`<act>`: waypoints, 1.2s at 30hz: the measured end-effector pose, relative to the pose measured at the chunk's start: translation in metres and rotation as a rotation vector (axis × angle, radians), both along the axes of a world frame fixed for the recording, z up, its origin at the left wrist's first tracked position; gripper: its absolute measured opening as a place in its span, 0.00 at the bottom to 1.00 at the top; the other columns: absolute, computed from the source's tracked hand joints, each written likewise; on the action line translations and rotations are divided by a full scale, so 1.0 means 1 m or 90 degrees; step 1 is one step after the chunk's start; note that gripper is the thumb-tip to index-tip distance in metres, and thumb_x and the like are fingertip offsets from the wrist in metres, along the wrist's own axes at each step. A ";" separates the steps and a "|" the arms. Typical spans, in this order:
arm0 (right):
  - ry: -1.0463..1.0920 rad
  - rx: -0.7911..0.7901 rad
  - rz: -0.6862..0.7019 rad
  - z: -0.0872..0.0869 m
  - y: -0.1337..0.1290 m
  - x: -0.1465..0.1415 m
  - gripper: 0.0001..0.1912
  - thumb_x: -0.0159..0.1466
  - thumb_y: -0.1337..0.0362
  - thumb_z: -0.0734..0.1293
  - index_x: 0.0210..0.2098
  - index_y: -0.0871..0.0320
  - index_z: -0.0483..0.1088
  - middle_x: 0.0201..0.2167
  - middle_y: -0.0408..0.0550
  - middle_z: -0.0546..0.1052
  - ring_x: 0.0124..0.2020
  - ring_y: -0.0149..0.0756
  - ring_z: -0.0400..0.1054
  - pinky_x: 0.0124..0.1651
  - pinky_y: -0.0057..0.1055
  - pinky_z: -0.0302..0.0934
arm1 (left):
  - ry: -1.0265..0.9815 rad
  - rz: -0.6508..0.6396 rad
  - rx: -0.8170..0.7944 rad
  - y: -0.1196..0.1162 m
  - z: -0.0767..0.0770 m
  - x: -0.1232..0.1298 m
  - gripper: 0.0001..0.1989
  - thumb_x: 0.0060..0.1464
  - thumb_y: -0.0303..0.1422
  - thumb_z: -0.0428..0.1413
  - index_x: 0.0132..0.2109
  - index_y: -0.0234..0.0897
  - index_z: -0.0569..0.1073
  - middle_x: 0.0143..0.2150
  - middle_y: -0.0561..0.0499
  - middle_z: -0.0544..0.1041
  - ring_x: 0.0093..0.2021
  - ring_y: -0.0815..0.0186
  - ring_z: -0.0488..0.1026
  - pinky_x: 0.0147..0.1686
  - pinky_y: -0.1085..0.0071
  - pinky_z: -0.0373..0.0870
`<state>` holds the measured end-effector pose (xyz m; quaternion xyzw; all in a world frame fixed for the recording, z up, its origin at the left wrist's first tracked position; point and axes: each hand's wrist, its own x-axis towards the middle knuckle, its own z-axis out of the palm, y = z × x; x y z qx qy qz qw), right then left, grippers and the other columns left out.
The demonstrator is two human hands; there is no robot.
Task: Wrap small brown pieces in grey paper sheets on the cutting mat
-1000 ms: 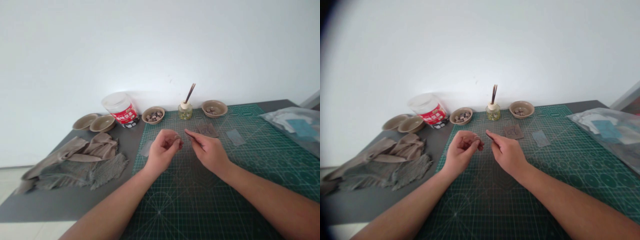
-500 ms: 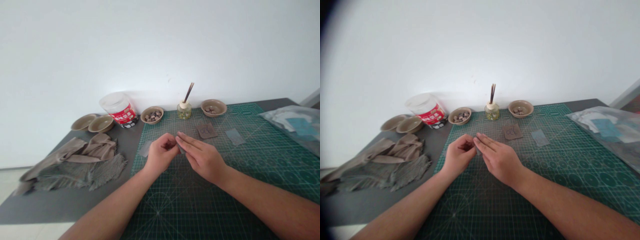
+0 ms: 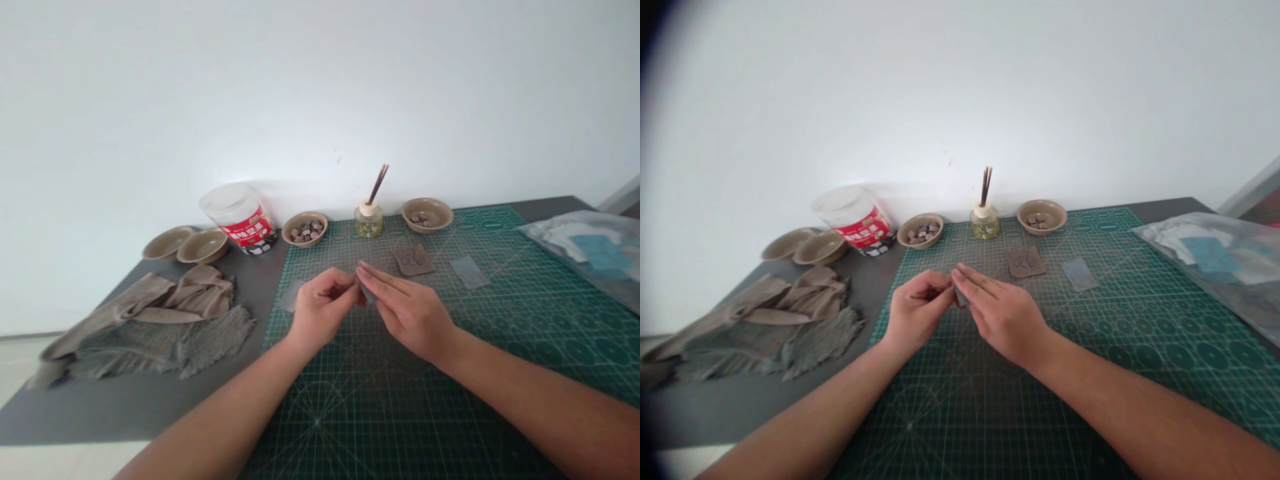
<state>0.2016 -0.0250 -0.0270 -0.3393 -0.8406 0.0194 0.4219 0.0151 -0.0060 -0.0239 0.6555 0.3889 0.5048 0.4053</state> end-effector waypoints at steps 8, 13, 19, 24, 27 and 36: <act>0.071 -0.117 -0.029 -0.001 -0.001 -0.003 0.28 0.69 0.74 0.59 0.67 0.55 0.63 0.63 0.49 0.71 0.61 0.37 0.70 0.64 0.36 0.66 | -0.053 0.007 -0.034 0.003 -0.003 0.001 0.08 0.57 0.32 0.63 0.34 0.37 0.71 0.27 0.53 0.78 0.28 0.68 0.76 0.31 0.72 0.73; 0.042 -0.098 0.002 0.001 -0.005 -0.003 0.32 0.68 0.75 0.58 0.70 0.53 0.58 0.66 0.49 0.68 0.64 0.37 0.67 0.66 0.38 0.65 | 0.006 0.008 -0.018 0.002 0.000 0.000 0.09 0.58 0.32 0.62 0.32 0.36 0.71 0.27 0.53 0.77 0.27 0.69 0.75 0.29 0.73 0.71; 0.033 -0.132 -0.033 -0.003 0.004 0.002 0.28 0.68 0.73 0.59 0.66 0.55 0.65 0.62 0.50 0.74 0.59 0.40 0.72 0.61 0.38 0.69 | -0.005 -0.009 -0.020 0.001 -0.001 -0.001 0.09 0.58 0.32 0.62 0.32 0.37 0.70 0.28 0.53 0.77 0.29 0.69 0.75 0.31 0.72 0.73; 0.162 -0.317 -0.131 0.000 0.014 0.006 0.09 0.66 0.65 0.66 0.45 0.55 0.75 0.35 0.46 0.82 0.34 0.38 0.77 0.37 0.32 0.70 | -0.062 -0.002 -0.009 0.006 -0.004 -0.002 0.12 0.56 0.32 0.63 0.32 0.37 0.66 0.38 0.49 0.77 0.35 0.67 0.76 0.35 0.69 0.75; 0.287 -0.412 -0.084 0.003 0.014 0.003 0.03 0.61 0.65 0.68 0.34 0.55 0.69 0.26 0.40 0.75 0.27 0.33 0.71 0.29 0.28 0.63 | -0.087 0.002 -0.003 0.010 -0.004 -0.002 0.13 0.55 0.30 0.63 0.32 0.37 0.65 0.42 0.46 0.78 0.42 0.64 0.77 0.39 0.67 0.76; 0.511 -0.615 0.080 0.006 0.018 0.009 0.05 0.60 0.63 0.70 0.35 0.55 0.69 0.34 0.45 0.79 0.35 0.37 0.75 0.35 0.30 0.67 | -0.098 -0.002 -0.085 0.013 -0.003 -0.002 0.17 0.50 0.28 0.65 0.29 0.36 0.62 0.43 0.45 0.81 0.36 0.65 0.79 0.30 0.72 0.75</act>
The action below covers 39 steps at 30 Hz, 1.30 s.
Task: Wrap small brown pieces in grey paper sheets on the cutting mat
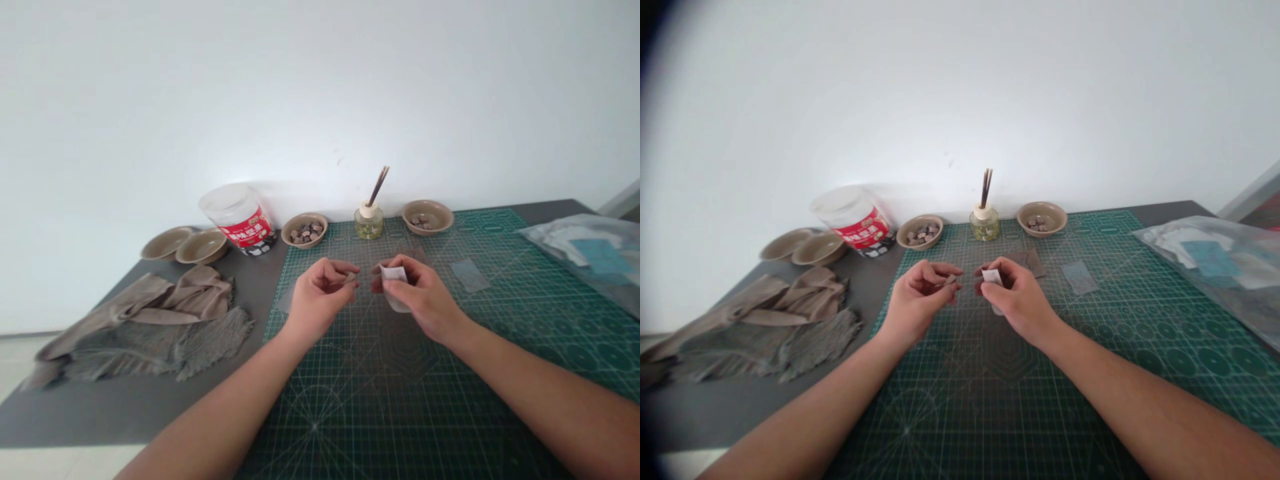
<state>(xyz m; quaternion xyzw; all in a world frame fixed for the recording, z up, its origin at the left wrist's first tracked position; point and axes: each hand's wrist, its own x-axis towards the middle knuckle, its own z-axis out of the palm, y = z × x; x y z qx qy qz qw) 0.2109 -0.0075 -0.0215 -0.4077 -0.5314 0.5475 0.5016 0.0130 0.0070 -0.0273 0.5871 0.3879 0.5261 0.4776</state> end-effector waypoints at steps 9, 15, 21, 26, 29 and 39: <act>-0.110 0.073 -0.016 -0.001 0.000 0.004 0.07 0.59 0.63 0.71 0.37 0.57 0.74 0.29 0.42 0.77 0.29 0.33 0.69 0.31 0.28 0.64 | -0.010 -0.117 -0.083 0.001 0.002 0.001 0.14 0.48 0.32 0.69 0.34 0.35 0.71 0.31 0.51 0.79 0.28 0.68 0.76 0.30 0.71 0.74; -0.285 0.256 -0.026 0.006 -0.006 0.001 0.05 0.59 0.69 0.70 0.35 0.55 0.77 0.32 0.43 0.78 0.34 0.35 0.71 0.38 0.31 0.64 | -0.003 -0.137 -0.108 0.000 0.002 0.001 0.14 0.42 0.29 0.72 0.35 0.34 0.76 0.31 0.52 0.80 0.31 0.70 0.76 0.33 0.74 0.73; -0.317 0.308 -0.017 0.006 -0.006 0.001 0.05 0.59 0.70 0.70 0.34 0.54 0.77 0.35 0.45 0.79 0.36 0.36 0.73 0.40 0.32 0.66 | 0.030 -0.128 -0.127 -0.002 0.006 0.001 0.15 0.42 0.33 0.72 0.36 0.34 0.78 0.32 0.50 0.81 0.31 0.66 0.78 0.34 0.70 0.75; -0.318 0.280 -0.009 0.004 -0.006 0.001 0.05 0.59 0.69 0.71 0.34 0.54 0.78 0.34 0.44 0.79 0.35 0.35 0.73 0.39 0.31 0.66 | 0.064 -0.148 -0.149 0.000 0.004 -0.002 0.12 0.46 0.33 0.71 0.36 0.35 0.78 0.28 0.50 0.80 0.24 0.67 0.75 0.25 0.72 0.73; -0.320 0.282 -0.021 0.004 -0.006 0.001 0.06 0.60 0.69 0.70 0.35 0.54 0.79 0.35 0.44 0.79 0.36 0.35 0.74 0.40 0.32 0.67 | 0.037 -0.162 -0.170 0.000 0.004 -0.002 0.13 0.46 0.31 0.70 0.38 0.35 0.77 0.30 0.49 0.81 0.26 0.67 0.76 0.27 0.71 0.74; -0.327 0.270 -0.001 0.007 -0.009 0.007 0.07 0.60 0.69 0.71 0.36 0.52 0.81 0.35 0.44 0.78 0.35 0.33 0.73 0.39 0.30 0.66 | 0.044 -0.220 -0.169 0.001 0.005 -0.003 0.10 0.51 0.27 0.66 0.41 0.34 0.78 0.31 0.49 0.81 0.30 0.67 0.78 0.33 0.71 0.75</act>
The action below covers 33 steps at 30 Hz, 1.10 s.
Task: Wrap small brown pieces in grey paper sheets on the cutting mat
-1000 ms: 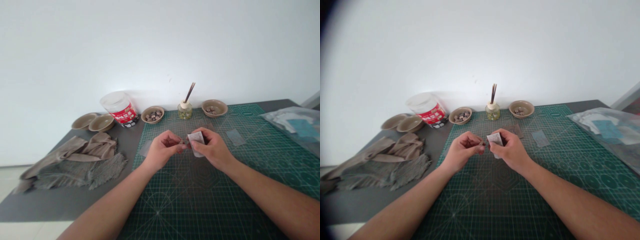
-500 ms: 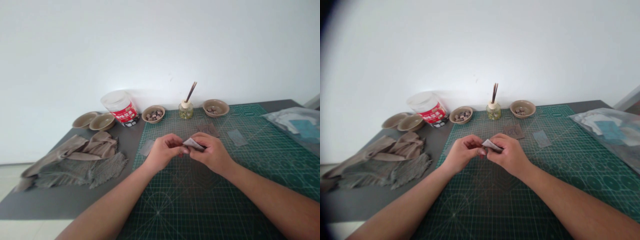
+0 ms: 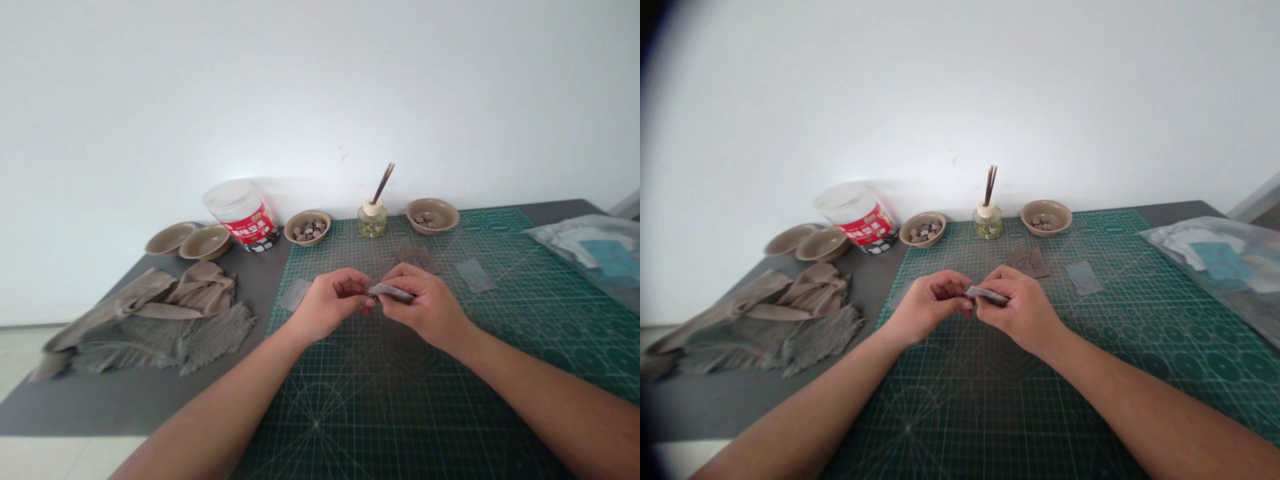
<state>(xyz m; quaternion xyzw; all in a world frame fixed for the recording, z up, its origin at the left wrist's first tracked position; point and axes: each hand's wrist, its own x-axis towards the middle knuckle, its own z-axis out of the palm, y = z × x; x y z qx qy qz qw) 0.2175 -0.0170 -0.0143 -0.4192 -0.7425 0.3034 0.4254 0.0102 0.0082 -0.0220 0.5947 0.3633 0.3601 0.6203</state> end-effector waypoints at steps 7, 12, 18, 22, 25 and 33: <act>0.004 0.039 -0.004 -0.005 0.000 -0.001 0.09 0.60 0.70 0.72 0.39 0.53 0.82 0.34 0.44 0.77 0.34 0.32 0.72 0.37 0.29 0.66 | 0.023 0.004 0.004 0.000 0.000 0.000 0.11 0.50 0.26 0.67 0.41 0.33 0.77 0.32 0.51 0.81 0.30 0.69 0.78 0.32 0.73 0.74; 0.001 0.052 0.005 -0.006 -0.001 -0.002 0.11 0.60 0.71 0.72 0.40 0.53 0.82 0.34 0.44 0.77 0.34 0.31 0.73 0.37 0.29 0.67 | 0.027 0.008 0.000 0.001 0.002 -0.001 0.11 0.49 0.24 0.66 0.41 0.33 0.77 0.32 0.51 0.82 0.31 0.69 0.78 0.33 0.74 0.73; -0.011 0.070 -0.022 -0.006 -0.002 -0.003 0.10 0.61 0.70 0.72 0.41 0.54 0.82 0.34 0.45 0.77 0.34 0.31 0.72 0.37 0.29 0.67 | 0.051 -0.002 0.003 -0.001 0.004 -0.001 0.11 0.50 0.29 0.68 0.40 0.33 0.76 0.29 0.52 0.80 0.28 0.69 0.76 0.30 0.74 0.72; -0.017 0.082 -0.022 -0.007 -0.002 -0.003 0.10 0.61 0.70 0.72 0.41 0.53 0.82 0.35 0.45 0.78 0.35 0.32 0.73 0.39 0.29 0.68 | 0.048 -0.014 0.007 -0.001 0.004 -0.001 0.11 0.50 0.30 0.68 0.40 0.32 0.76 0.29 0.51 0.80 0.28 0.69 0.76 0.31 0.73 0.72; -0.013 0.079 -0.013 -0.008 -0.002 -0.003 0.10 0.61 0.70 0.72 0.41 0.54 0.82 0.35 0.45 0.78 0.35 0.32 0.73 0.39 0.29 0.68 | 0.046 -0.015 0.013 -0.001 0.003 -0.002 0.12 0.50 0.30 0.68 0.41 0.33 0.77 0.30 0.51 0.80 0.29 0.68 0.77 0.32 0.73 0.72; -0.024 0.112 -0.014 -0.008 -0.003 -0.003 0.10 0.62 0.70 0.72 0.42 0.55 0.82 0.35 0.46 0.78 0.34 0.31 0.73 0.37 0.29 0.68 | 0.040 -0.016 0.008 -0.002 0.003 -0.001 0.12 0.49 0.29 0.68 0.40 0.33 0.77 0.29 0.52 0.80 0.28 0.70 0.76 0.30 0.74 0.71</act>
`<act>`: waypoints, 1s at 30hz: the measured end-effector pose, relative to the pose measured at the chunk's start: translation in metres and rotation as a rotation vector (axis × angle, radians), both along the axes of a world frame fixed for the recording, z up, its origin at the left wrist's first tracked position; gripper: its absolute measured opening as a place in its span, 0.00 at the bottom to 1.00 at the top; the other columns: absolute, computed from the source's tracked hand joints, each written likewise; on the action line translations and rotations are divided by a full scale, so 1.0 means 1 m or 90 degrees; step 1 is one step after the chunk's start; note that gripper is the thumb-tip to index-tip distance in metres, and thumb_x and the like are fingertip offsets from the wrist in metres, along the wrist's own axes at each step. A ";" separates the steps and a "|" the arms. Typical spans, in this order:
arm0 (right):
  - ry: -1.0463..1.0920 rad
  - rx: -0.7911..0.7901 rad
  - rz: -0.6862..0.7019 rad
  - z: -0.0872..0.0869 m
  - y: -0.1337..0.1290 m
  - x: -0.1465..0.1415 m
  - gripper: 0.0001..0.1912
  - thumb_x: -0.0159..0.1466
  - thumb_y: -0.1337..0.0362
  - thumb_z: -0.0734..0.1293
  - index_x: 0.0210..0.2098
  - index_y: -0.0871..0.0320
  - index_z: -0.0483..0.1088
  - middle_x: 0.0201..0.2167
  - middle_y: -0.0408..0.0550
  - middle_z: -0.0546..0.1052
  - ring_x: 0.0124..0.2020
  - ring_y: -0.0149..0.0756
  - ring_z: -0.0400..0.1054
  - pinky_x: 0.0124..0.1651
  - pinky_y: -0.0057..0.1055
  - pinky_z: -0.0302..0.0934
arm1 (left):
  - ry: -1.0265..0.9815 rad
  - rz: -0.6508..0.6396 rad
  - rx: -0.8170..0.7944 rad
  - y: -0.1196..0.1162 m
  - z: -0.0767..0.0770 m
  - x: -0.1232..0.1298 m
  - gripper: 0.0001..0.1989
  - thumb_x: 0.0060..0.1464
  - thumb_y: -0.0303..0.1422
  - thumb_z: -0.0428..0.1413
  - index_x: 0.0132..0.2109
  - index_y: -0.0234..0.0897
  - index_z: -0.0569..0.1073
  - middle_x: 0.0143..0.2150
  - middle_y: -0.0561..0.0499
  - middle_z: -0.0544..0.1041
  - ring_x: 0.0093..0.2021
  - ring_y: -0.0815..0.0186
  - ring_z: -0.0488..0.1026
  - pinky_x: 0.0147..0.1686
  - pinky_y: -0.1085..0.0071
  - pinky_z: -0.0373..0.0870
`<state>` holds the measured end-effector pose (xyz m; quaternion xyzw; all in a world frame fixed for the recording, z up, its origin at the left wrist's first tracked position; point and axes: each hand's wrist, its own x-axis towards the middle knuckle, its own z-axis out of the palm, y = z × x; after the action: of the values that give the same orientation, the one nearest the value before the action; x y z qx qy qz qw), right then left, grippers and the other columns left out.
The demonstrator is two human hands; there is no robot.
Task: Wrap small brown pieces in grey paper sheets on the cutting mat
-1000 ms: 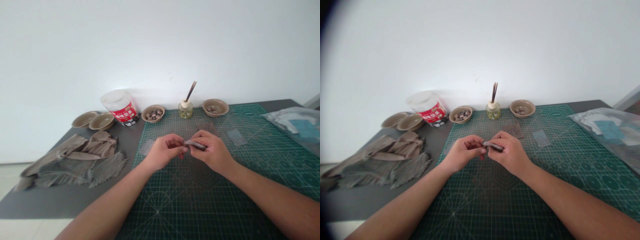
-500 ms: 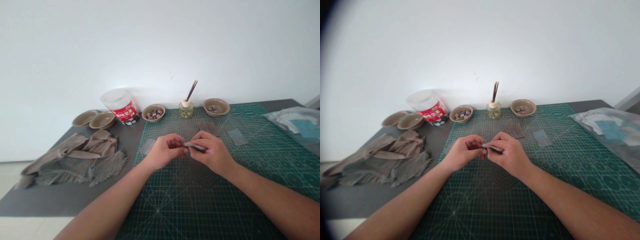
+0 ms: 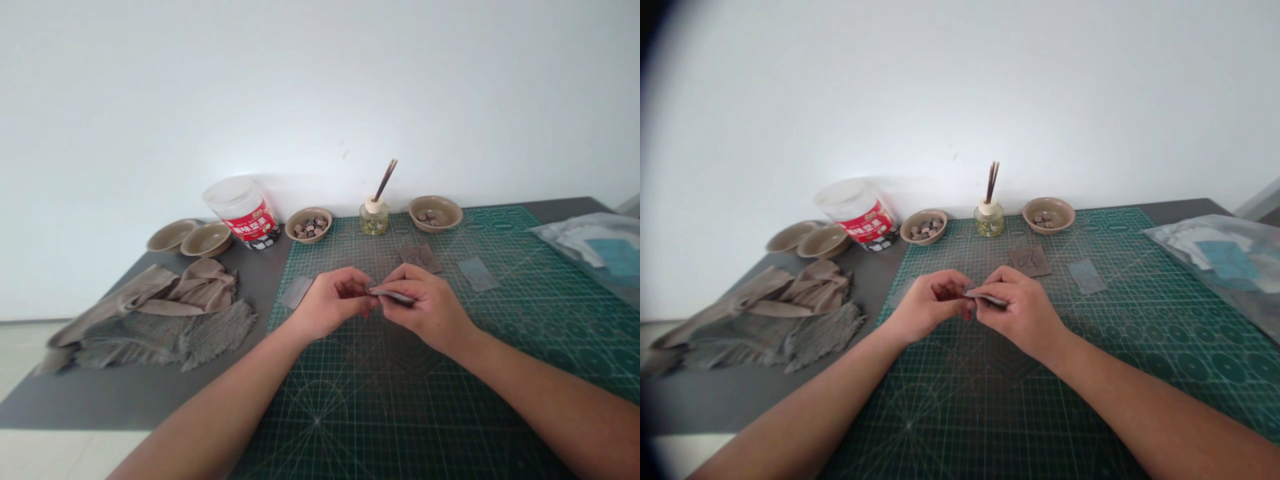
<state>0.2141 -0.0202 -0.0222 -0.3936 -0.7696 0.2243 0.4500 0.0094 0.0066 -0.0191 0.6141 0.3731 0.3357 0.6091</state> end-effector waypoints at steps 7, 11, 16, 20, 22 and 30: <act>0.003 -0.009 -0.002 0.001 0.000 0.001 0.10 0.62 0.69 0.71 0.42 0.53 0.82 0.35 0.45 0.78 0.34 0.32 0.74 0.37 0.29 0.68 | -0.038 -0.009 -0.040 0.001 0.000 0.000 0.12 0.49 0.30 0.69 0.39 0.32 0.76 0.28 0.52 0.80 0.26 0.68 0.77 0.30 0.73 0.72; 0.002 0.001 -0.002 0.000 0.000 0.002 0.10 0.63 0.68 0.71 0.43 0.52 0.82 0.35 0.45 0.78 0.34 0.32 0.73 0.36 0.29 0.69 | -0.032 -0.009 -0.029 0.001 0.000 0.000 0.12 0.49 0.30 0.69 0.39 0.32 0.76 0.28 0.51 0.80 0.27 0.68 0.77 0.30 0.73 0.72; -0.006 0.030 -0.003 0.000 -0.001 0.000 0.10 0.63 0.68 0.71 0.43 0.53 0.81 0.36 0.46 0.78 0.35 0.32 0.73 0.37 0.30 0.68 | -0.034 -0.016 -0.012 0.001 -0.004 -0.001 0.12 0.51 0.30 0.68 0.41 0.33 0.74 0.31 0.51 0.81 0.30 0.68 0.78 0.33 0.72 0.73; 0.005 0.021 -0.061 0.004 0.002 0.002 0.06 0.63 0.68 0.70 0.38 0.54 0.79 0.41 0.49 0.78 0.43 0.38 0.74 0.47 0.35 0.69 | -0.033 0.013 0.009 0.006 -0.006 -0.001 0.14 0.52 0.31 0.67 0.43 0.34 0.72 0.31 0.50 0.81 0.32 0.66 0.79 0.35 0.71 0.75; 0.023 -0.040 -0.115 0.005 0.005 0.003 0.03 0.63 0.67 0.70 0.36 0.55 0.77 0.39 0.48 0.78 0.41 0.40 0.74 0.44 0.36 0.68 | -0.064 0.062 0.013 0.009 -0.006 -0.002 0.16 0.52 0.32 0.67 0.44 0.35 0.70 0.33 0.50 0.81 0.33 0.65 0.79 0.36 0.68 0.76; -0.010 -0.254 -0.005 -0.020 0.015 -0.001 0.23 0.59 0.61 0.74 0.52 0.56 0.68 0.43 0.50 0.79 0.42 0.43 0.74 0.45 0.41 0.68 | 0.010 0.229 0.151 0.016 -0.006 -0.010 0.10 0.55 0.36 0.64 0.37 0.34 0.75 0.30 0.53 0.76 0.30 0.70 0.72 0.33 0.74 0.70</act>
<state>0.2129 -0.0055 -0.0419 -0.4796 -0.7118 0.3676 0.3579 -0.0002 0.0226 -0.0248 0.6076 0.4397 0.4754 0.4599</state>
